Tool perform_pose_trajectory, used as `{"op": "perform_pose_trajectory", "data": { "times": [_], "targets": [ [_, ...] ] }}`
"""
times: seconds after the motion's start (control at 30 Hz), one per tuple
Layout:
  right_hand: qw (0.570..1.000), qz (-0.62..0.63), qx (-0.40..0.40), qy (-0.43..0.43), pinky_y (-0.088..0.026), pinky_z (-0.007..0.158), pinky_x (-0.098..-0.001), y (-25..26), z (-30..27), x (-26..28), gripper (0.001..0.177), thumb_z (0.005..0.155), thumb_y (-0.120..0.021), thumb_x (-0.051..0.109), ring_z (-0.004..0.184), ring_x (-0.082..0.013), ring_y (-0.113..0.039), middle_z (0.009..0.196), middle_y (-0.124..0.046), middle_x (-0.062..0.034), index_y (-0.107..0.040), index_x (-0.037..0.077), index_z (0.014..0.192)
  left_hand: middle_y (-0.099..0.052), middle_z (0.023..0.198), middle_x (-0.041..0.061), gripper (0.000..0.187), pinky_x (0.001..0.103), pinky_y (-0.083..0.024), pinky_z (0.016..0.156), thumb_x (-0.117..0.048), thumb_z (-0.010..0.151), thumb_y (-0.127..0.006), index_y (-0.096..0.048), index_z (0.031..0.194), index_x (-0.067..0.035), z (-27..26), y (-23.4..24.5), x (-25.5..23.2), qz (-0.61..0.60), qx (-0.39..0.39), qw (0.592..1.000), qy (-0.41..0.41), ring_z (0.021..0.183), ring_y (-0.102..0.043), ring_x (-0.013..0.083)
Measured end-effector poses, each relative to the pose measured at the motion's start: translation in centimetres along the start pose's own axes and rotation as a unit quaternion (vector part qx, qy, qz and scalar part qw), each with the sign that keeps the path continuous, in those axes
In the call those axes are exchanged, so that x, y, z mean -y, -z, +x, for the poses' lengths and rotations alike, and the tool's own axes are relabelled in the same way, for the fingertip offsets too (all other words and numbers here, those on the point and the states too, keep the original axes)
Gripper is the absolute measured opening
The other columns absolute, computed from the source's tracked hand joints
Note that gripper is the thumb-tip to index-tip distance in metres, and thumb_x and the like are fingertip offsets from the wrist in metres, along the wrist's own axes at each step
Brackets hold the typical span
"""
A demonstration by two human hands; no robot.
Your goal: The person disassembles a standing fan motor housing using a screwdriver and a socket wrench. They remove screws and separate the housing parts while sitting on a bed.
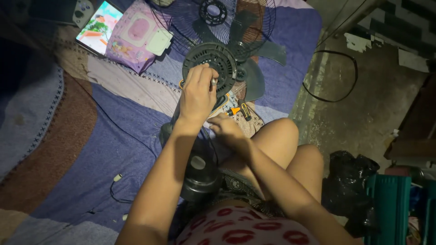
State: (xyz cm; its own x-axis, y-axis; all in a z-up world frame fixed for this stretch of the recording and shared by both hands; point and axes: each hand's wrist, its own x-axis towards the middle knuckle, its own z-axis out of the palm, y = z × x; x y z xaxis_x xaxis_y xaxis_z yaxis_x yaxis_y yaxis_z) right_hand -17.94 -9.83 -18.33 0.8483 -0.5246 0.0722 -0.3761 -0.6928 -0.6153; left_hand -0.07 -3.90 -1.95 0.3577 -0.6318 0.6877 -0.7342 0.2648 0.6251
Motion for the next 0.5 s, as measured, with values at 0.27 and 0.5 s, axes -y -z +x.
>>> {"op": "perform_pose_trajectory", "data": {
  "times": [0.27,0.5],
  "targets": [
    [0.959,0.143,0.037,-0.243,-0.053,0.077,-0.0380,-2.9,0.8,-2.0,0.012,0.095,-0.062,0.011,0.083,-0.0313,-0.068,0.086,-0.063,-0.0172,-0.067,0.000,0.094,-0.063,0.111,0.018,0.029,0.046,-0.051,0.101,0.009,0.081,-0.071,-0.059,0.105,-0.002,0.0,-0.1,-0.1,0.009,-0.001,1.000,0.000,0.118,-0.062,0.0392],
    [0.914,0.221,-0.329,-0.089,-0.057,0.073,-0.0266,10.4,3.1,5.0,0.008,0.095,-0.070,-0.002,0.080,-0.0123,-0.068,0.091,-0.074,-0.0074,-0.072,0.001,0.102,-0.063,0.112,0.019,0.030,0.047,-0.050,0.102,0.009,0.077,-0.070,-0.059,0.103,-0.002,0.1,-0.1,-0.5,0.001,0.009,1.000,-0.003,0.119,-0.061,0.0404]
  ]
}}
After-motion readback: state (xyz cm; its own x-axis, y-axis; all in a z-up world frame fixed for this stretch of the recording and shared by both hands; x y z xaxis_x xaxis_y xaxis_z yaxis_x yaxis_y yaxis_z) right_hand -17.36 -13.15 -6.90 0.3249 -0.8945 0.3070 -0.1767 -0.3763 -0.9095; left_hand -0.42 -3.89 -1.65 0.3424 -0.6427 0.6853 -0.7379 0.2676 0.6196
